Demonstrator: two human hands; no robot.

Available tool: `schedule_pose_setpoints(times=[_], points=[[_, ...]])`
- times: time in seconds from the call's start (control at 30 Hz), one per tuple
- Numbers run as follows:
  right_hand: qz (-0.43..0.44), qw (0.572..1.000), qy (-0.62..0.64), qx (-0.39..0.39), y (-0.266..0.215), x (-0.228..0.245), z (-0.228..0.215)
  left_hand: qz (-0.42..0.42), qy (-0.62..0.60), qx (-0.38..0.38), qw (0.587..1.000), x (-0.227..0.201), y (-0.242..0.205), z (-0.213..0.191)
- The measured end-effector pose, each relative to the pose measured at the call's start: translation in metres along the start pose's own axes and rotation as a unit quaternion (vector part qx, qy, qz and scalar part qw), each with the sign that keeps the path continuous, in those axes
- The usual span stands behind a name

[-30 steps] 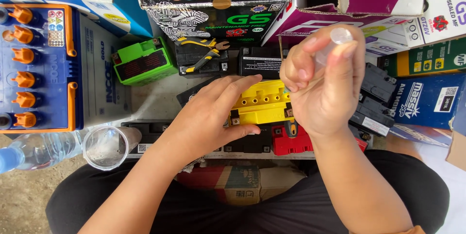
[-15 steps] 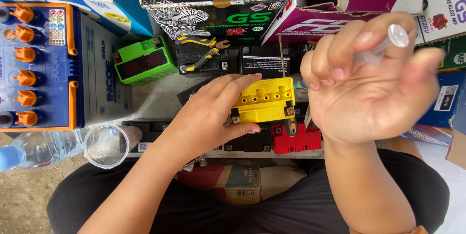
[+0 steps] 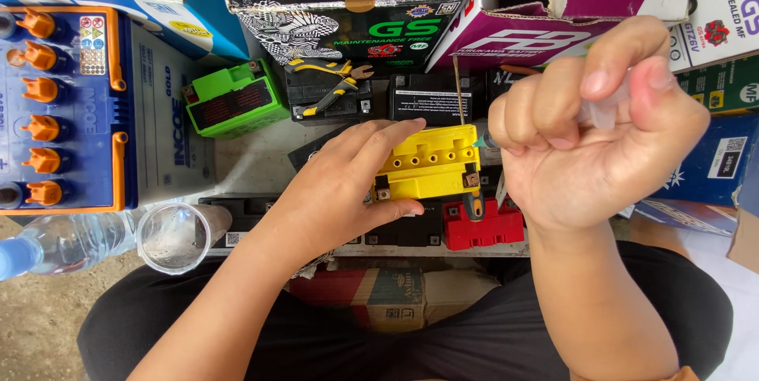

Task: Refilling the cells of a lead-acid battery with liquid using a syringe

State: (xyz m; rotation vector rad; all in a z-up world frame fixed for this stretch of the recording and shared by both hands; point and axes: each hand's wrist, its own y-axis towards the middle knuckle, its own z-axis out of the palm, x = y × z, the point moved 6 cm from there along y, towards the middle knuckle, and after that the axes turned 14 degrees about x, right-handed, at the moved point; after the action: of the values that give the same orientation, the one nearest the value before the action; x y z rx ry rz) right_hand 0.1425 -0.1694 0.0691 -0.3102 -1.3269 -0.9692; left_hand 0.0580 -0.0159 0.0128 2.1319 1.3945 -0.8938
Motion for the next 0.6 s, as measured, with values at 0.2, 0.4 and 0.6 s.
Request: schedule_pose_setpoints(times=[0.2,0.4,0.6], points=[[-0.002,0.999,-0.02,0.036,0.001,-0.004,0.001,0.003,0.001,-0.002,1.0,0.0,-0.001,0.0],[-0.027,0.998,0.028,0.044,0.001,-0.021,-0.002,0.005,0.003,-0.005,1.0,-0.001,-0.001,-0.001],[0.012,0.999,0.02,0.049,-0.003,-0.034,-0.005,0.004,0.001,-0.003,1.0,0.0,0.0,-0.001]])
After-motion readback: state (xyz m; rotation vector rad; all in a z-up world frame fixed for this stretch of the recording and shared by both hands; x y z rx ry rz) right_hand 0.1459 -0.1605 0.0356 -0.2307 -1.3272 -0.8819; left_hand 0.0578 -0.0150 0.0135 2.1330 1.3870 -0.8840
